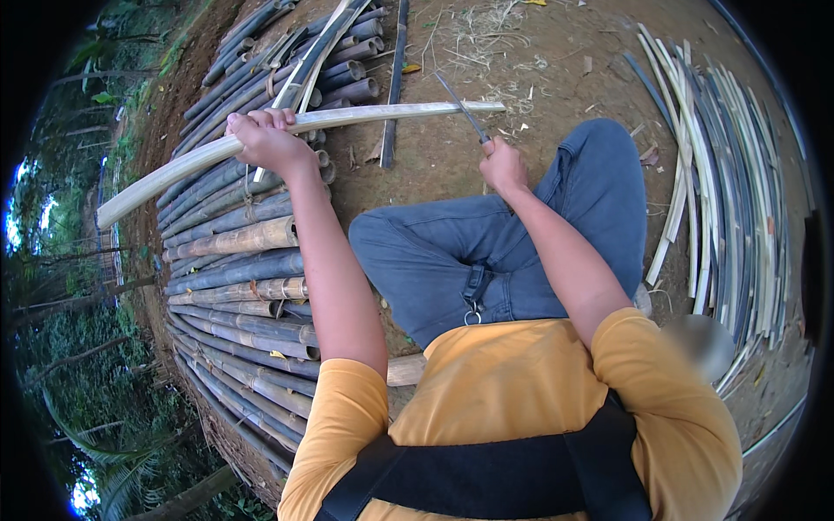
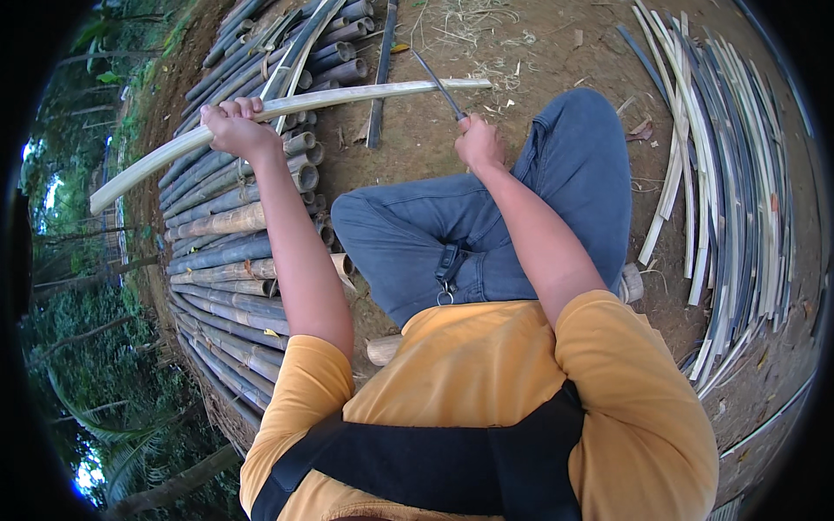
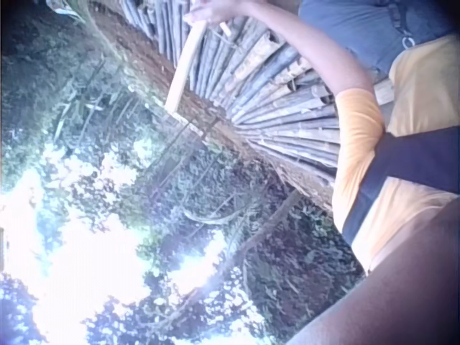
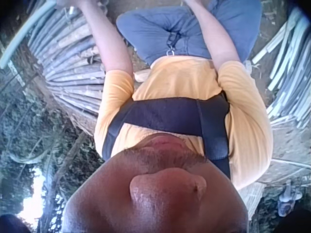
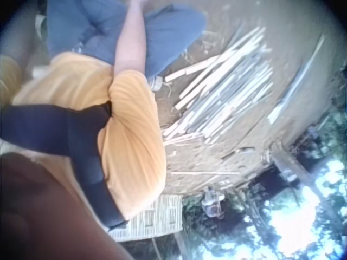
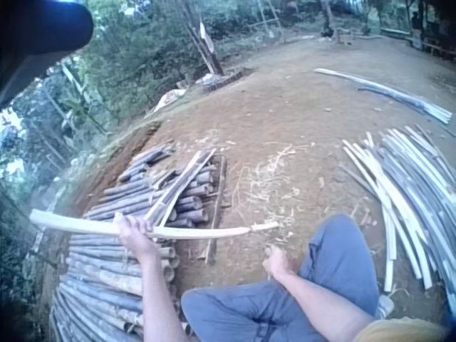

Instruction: The person is sitting on the ground and uses a knife to shave and smooth a strip of bamboo, repeatedly running the blade along the surface and removing small shavings.

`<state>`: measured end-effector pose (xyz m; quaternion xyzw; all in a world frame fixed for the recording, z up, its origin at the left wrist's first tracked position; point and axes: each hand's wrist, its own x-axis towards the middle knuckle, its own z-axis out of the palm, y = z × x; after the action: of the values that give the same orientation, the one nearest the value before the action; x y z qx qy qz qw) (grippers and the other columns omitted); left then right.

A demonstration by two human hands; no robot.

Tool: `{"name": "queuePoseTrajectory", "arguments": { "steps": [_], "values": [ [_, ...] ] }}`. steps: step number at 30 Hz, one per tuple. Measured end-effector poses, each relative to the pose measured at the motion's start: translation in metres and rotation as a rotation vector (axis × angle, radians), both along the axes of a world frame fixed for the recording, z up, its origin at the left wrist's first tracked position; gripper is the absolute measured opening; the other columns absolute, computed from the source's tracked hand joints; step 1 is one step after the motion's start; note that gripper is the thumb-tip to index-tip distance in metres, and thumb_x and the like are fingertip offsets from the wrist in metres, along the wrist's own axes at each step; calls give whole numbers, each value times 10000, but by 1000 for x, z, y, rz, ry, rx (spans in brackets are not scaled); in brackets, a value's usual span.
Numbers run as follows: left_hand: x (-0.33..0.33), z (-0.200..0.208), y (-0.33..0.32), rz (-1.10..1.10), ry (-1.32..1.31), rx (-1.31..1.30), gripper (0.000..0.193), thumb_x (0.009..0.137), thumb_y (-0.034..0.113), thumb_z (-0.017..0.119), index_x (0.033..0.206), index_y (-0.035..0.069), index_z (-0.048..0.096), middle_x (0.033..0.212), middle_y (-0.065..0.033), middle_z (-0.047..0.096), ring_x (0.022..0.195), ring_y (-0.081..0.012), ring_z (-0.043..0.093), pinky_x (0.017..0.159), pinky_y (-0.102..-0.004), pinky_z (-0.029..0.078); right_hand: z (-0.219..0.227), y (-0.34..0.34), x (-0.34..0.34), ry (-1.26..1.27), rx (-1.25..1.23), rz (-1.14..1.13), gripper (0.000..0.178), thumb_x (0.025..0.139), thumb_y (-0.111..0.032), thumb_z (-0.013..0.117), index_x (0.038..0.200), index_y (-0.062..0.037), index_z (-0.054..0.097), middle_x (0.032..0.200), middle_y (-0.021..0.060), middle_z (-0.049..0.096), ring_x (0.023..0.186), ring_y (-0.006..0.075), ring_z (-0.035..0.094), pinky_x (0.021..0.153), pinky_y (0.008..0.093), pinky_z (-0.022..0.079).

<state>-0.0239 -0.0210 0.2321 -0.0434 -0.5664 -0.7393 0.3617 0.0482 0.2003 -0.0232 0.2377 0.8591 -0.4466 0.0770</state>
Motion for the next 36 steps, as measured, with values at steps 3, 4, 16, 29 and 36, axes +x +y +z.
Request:
{"name": "queuePoseTrajectory", "arguments": {
  "steps": [3, 4, 16, 29, 36],
  "values": [
    [0, 0, -2, -5, 3, 9, 344, 1052, 283, 416, 752, 133, 339, 568, 16, 312, 473, -115, 339, 492, -310, 351, 13, -6, 2, 35, -14, -12, 248, 943, -264, 575, 1106, -87, 634, 1024, 235, 699, 1027, 424, 659, 873, 536, 505],
    [0, 0, -2, -2, -1, 9, 347, 1051, 286, 418, 750, 133, 340, 568, 16, 310, 473, -115, 339, 493, -310, 350, 18, -6, 1, 47, -28, -11, 247, 935, -259, 583, 1102, -84, 635, 1015, 235, 700, 1023, 423, 660, 868, 535, 507],
    [-1, -3, 0, -1, -18, 31, 428, 1045, 285, 409, 654, 139, 315, 564, 3, 317, 485, -131, 329, 500, -327, 337, 3, -1, -3, -48, -18, -42, 275, 986, -288, 526, 1123, -76, 636, 1092, 224, 686, 1061, 417, 648, 888, 517, 508],
    [-7, -3, -2, 32, -63, 49, 340, 1032, 250, 367, 718, 141, 297, 580, 25, 263, 499, -114, 293, 506, -326, 323, -8, 5, -5, -48, 89, 35, 276, 1002, -292, 513, 1144, -79, 618, 1066, 211, 700, 1038, 406, 665, 882, 535, 514],
    [-3, -8, -7, 59, -57, 64, 357, 1035, 263, 379, 708, 142, 303, 572, 22, 274, 489, -114, 296, 501, -323, 332, -9, 4, -1, -60, 83, 21, 293, 1006, -298, 504, 1152, -69, 612, 1076, 223, 697, 1049, 432, 656, 897, 534, 512]
  ]
}}
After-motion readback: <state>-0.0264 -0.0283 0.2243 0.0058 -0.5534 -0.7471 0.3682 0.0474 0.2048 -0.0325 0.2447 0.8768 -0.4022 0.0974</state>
